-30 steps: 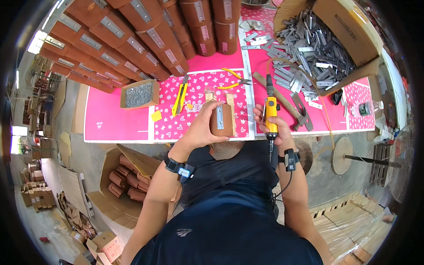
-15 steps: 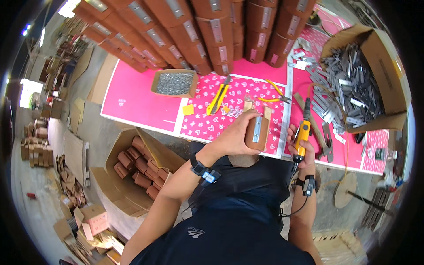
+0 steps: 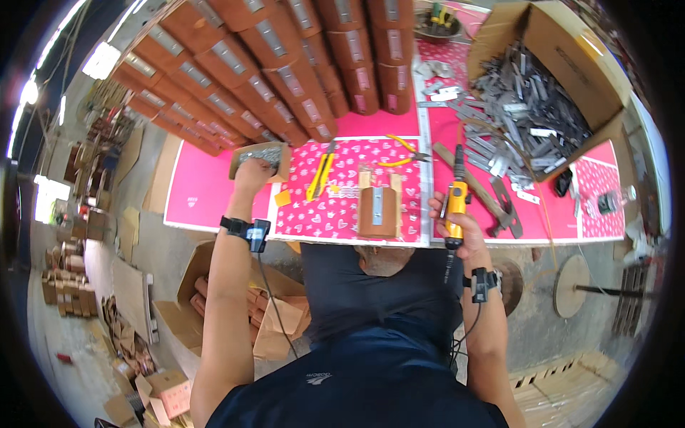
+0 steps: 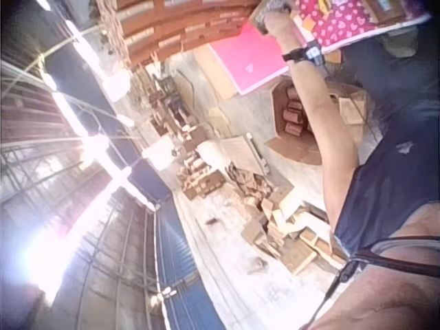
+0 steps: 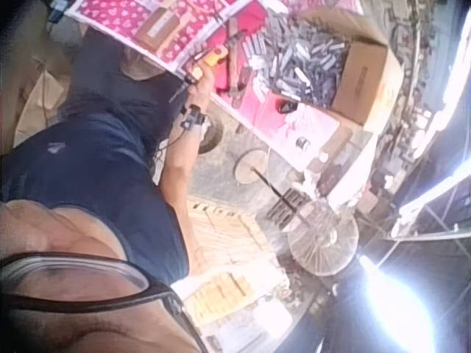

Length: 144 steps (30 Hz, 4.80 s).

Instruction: Assembling metal brackets onto wooden furniture components using an electric screwdriver.

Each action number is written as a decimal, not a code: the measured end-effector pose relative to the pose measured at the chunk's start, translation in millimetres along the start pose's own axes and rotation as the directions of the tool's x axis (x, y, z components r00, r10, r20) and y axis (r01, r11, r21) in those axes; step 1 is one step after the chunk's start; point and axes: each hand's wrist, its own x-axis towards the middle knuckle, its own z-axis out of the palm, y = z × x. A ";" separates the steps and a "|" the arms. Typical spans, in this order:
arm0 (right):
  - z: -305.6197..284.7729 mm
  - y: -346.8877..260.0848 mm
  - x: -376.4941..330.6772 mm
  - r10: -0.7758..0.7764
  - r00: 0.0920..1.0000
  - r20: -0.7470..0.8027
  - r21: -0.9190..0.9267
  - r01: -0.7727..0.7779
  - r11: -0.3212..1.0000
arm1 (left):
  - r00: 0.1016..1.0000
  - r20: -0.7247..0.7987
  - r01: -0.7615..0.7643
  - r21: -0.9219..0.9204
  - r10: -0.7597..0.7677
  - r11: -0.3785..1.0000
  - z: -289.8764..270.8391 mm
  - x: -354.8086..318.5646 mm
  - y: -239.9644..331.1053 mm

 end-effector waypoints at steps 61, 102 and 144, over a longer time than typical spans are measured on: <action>201.5 -15.8 -18.9 -0.519 0.796 0.310 -0.305 0.601 0.739 | 0.971 0.008 -0.072 -0.943 0.238 0.326 27.1 -241.1 207.7; 210.0 0.5 48.7 -0.332 0.888 0.319 -0.567 0.460 0.684 | 0.979 -0.192 -0.198 -0.808 0.070 0.555 64.3 -185.2 207.8; 204.2 5.2 53.9 -0.292 0.893 0.343 -0.600 0.448 0.663 | 0.908 -0.317 -0.416 -0.763 0.275 0.495 92.3 -190.9 207.4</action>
